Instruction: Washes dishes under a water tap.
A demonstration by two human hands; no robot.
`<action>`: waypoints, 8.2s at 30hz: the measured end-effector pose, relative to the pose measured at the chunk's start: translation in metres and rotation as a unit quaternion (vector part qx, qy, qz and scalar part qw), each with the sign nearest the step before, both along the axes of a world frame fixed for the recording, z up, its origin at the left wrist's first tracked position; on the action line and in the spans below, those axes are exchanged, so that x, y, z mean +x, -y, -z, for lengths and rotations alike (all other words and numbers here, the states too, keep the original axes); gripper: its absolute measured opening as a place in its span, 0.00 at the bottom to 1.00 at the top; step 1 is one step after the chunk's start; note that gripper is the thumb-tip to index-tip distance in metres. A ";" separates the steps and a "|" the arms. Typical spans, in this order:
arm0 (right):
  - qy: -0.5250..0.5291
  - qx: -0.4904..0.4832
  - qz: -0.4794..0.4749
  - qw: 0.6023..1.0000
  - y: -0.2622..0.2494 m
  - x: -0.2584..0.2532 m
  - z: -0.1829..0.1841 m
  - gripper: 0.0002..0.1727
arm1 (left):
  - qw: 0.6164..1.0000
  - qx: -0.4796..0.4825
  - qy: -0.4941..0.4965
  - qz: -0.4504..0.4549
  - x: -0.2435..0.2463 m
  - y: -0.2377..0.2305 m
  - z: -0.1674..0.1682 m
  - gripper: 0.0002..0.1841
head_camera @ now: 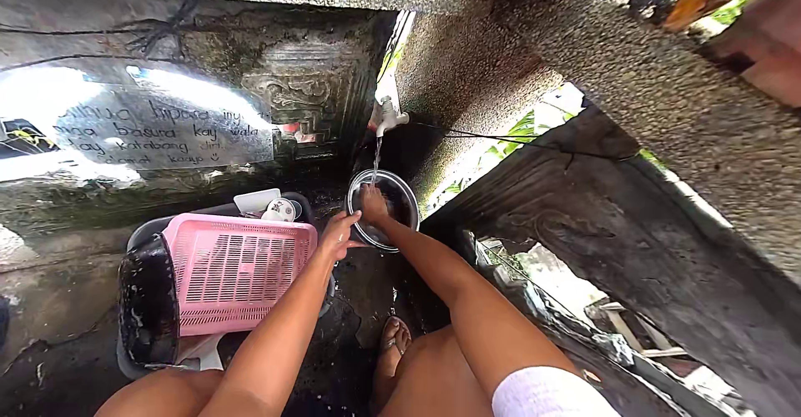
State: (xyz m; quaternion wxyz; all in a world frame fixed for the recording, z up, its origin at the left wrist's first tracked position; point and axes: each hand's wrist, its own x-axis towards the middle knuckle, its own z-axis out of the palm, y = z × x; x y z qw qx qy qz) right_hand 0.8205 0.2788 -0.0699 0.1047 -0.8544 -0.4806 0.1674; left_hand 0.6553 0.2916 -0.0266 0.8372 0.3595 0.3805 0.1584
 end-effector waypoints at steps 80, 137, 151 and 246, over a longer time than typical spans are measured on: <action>-0.110 0.079 0.177 0.975 -0.013 0.042 -0.063 0.26 | 0.845 0.526 -0.084 -0.046 0.021 -0.032 0.034 0.08; -0.005 -0.001 -0.078 0.997 -0.023 -0.002 -0.042 0.17 | 0.848 0.481 -0.221 0.042 0.033 -0.023 0.045 0.09; -0.160 0.019 0.117 0.980 -0.022 0.036 -0.023 0.22 | 0.843 0.504 -0.186 0.007 0.034 -0.019 0.066 0.15; -0.148 0.163 0.006 0.975 -0.017 0.029 -0.072 0.27 | 0.856 0.499 -0.134 0.030 0.056 -0.004 0.060 0.16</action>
